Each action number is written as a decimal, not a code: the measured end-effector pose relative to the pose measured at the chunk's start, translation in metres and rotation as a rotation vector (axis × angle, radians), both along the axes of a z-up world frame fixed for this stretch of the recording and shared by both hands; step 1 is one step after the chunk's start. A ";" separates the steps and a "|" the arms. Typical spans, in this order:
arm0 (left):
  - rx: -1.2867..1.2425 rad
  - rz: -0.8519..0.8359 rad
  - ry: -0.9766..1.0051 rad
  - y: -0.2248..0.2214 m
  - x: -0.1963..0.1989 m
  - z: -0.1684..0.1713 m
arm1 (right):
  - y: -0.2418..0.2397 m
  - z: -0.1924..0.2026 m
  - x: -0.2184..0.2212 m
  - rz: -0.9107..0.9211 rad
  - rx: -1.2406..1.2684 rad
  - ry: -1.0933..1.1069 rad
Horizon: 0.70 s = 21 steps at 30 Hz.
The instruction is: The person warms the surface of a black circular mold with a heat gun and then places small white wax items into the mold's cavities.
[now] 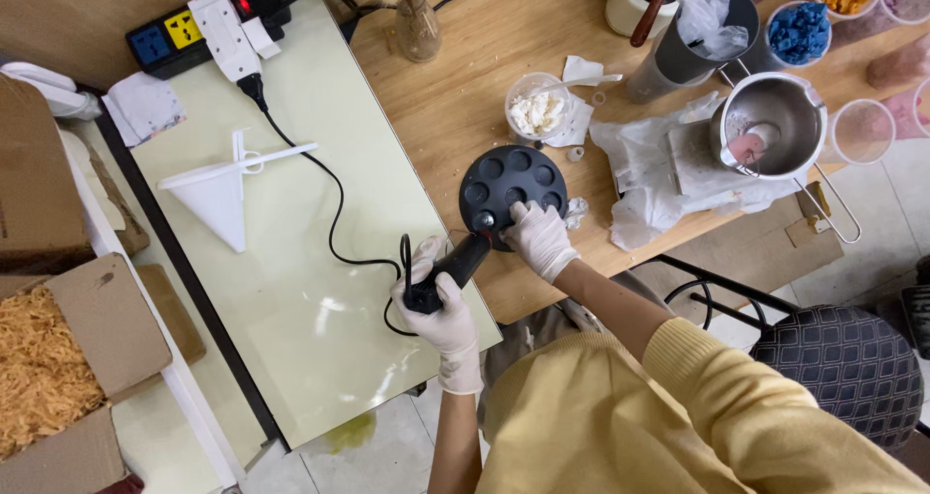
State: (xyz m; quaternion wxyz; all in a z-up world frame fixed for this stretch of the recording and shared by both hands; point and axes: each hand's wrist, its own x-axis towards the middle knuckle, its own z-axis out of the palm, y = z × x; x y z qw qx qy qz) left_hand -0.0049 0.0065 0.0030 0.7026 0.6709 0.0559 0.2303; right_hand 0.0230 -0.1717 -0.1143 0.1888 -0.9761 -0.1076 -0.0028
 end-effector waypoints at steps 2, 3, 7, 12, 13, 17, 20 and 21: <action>-0.004 -0.001 -0.018 0.001 -0.004 0.000 | 0.004 -0.006 -0.010 -0.026 -0.068 -0.021; -0.007 -0.006 -0.043 0.002 -0.003 0.000 | 0.008 -0.009 -0.012 -0.047 -0.074 -0.045; 0.003 0.019 -0.015 0.004 -0.008 0.004 | 0.003 -0.020 -0.018 -0.018 -0.022 -0.116; 0.025 0.031 -0.035 0.002 -0.011 0.003 | 0.013 -0.027 -0.012 -0.165 -0.120 -0.035; 0.029 0.036 -0.031 0.004 -0.013 0.002 | 0.017 -0.027 -0.009 -0.316 -0.015 0.079; 0.019 0.015 -0.034 0.000 -0.012 -0.002 | -0.002 -0.017 0.001 -0.141 0.150 0.095; -0.014 -0.001 0.001 -0.002 -0.015 -0.007 | -0.009 -0.006 0.003 -0.115 0.250 0.250; -0.023 -0.014 0.018 -0.005 -0.015 -0.010 | -0.013 -0.001 0.003 -0.108 0.340 0.278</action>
